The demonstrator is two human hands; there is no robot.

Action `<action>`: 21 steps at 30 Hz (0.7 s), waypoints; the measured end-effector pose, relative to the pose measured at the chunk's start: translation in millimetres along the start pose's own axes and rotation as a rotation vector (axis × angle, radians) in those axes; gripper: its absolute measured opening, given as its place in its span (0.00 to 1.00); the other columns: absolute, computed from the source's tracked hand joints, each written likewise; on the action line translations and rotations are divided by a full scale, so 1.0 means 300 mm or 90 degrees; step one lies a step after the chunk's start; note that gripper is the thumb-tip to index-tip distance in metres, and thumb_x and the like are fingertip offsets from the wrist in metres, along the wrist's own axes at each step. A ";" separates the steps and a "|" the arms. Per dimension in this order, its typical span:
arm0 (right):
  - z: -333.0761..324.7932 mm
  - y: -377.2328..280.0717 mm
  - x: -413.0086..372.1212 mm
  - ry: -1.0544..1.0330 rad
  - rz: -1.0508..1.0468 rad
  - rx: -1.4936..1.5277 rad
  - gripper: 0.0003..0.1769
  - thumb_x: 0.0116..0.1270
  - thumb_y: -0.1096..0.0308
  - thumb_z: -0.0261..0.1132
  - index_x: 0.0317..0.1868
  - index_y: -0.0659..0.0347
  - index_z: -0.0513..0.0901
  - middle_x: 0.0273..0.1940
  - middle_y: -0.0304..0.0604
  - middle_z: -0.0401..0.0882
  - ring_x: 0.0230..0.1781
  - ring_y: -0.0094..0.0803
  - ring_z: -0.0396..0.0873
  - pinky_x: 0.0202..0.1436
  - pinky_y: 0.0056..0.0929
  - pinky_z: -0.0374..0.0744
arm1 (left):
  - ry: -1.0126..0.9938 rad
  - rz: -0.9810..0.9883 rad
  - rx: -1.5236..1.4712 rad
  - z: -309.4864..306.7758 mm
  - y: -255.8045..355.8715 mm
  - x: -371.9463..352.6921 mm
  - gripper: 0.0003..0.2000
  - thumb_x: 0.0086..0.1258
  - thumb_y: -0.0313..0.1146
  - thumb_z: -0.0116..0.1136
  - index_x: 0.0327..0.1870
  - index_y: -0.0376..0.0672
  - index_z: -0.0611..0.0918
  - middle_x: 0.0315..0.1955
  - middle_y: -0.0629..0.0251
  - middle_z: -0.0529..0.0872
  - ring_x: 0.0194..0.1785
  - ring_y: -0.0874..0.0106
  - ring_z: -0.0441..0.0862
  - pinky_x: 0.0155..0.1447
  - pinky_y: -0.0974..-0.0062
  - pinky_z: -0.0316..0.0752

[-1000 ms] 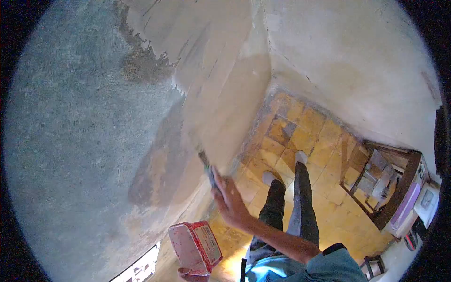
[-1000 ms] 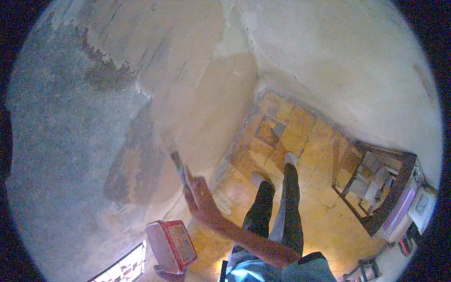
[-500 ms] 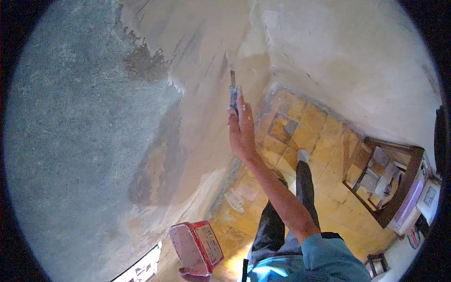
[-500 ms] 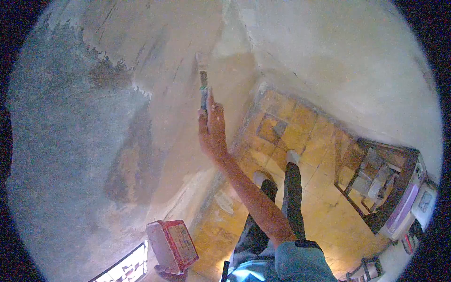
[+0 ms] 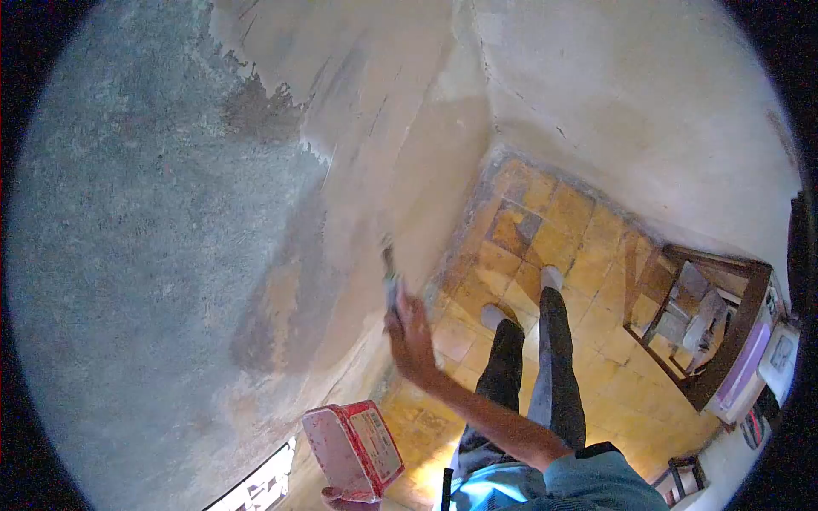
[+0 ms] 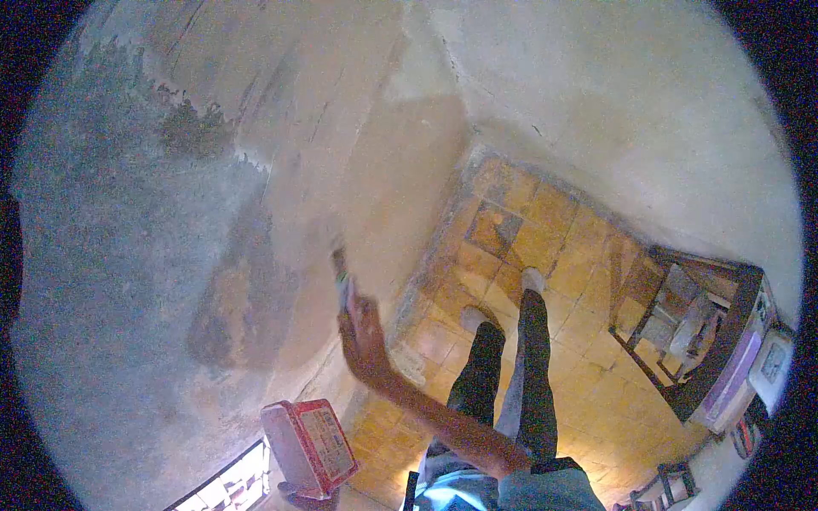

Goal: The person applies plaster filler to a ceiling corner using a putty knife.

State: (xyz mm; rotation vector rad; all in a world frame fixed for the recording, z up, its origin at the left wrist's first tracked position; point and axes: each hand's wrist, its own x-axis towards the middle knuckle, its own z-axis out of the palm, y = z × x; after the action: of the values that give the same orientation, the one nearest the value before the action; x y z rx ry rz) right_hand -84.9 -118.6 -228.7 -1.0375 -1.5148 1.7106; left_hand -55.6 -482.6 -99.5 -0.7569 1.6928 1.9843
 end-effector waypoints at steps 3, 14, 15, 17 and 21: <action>-0.119 0.001 0.270 0.118 -0.054 -0.045 0.31 0.71 0.70 0.49 0.72 0.62 0.50 0.45 0.58 0.67 0.42 0.48 0.70 0.48 0.41 0.72 | -0.051 -0.036 -0.056 0.090 0.001 -0.033 0.39 0.52 0.47 0.65 0.65 0.42 0.66 0.48 0.54 0.81 0.41 0.57 0.83 0.38 0.58 0.81; -0.069 -0.019 0.230 0.060 -0.090 -0.063 0.31 0.71 0.68 0.48 0.72 0.62 0.52 0.41 0.52 0.68 0.39 0.40 0.71 0.46 0.37 0.72 | -0.104 -0.057 -0.096 0.038 0.008 -0.034 0.41 0.50 0.51 0.63 0.65 0.40 0.65 0.54 0.57 0.79 0.46 0.56 0.81 0.43 0.54 0.80; -0.050 -0.020 0.143 0.025 -0.090 -0.046 0.31 0.70 0.67 0.48 0.72 0.63 0.51 0.42 0.54 0.67 0.41 0.43 0.70 0.47 0.39 0.71 | -0.089 -0.043 -0.064 0.038 0.014 -0.037 0.41 0.50 0.51 0.63 0.65 0.40 0.65 0.54 0.57 0.79 0.47 0.56 0.82 0.43 0.54 0.80; -0.013 -0.021 -0.029 -0.059 -0.036 -0.026 0.32 0.70 0.67 0.47 0.72 0.63 0.50 0.44 0.56 0.66 0.44 0.47 0.69 0.51 0.42 0.70 | -0.113 -0.085 -0.122 -0.117 0.025 0.014 0.41 0.50 0.50 0.63 0.66 0.40 0.64 0.54 0.57 0.79 0.47 0.55 0.82 0.44 0.54 0.79; -0.034 -0.050 -0.153 -0.169 0.046 -0.007 0.32 0.70 0.70 0.50 0.72 0.67 0.49 0.52 0.65 0.66 0.49 0.57 0.67 0.56 0.49 0.67 | -0.269 -0.095 -0.165 0.156 0.032 -0.049 0.42 0.50 0.49 0.65 0.67 0.40 0.63 0.56 0.53 0.77 0.46 0.55 0.81 0.43 0.56 0.79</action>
State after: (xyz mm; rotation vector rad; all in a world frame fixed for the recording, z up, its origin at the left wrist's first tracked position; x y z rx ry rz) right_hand -53.9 -150.5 -207.2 -0.9068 -1.6685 1.9549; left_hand -56.6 -437.6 -77.5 -0.4822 1.1222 2.0990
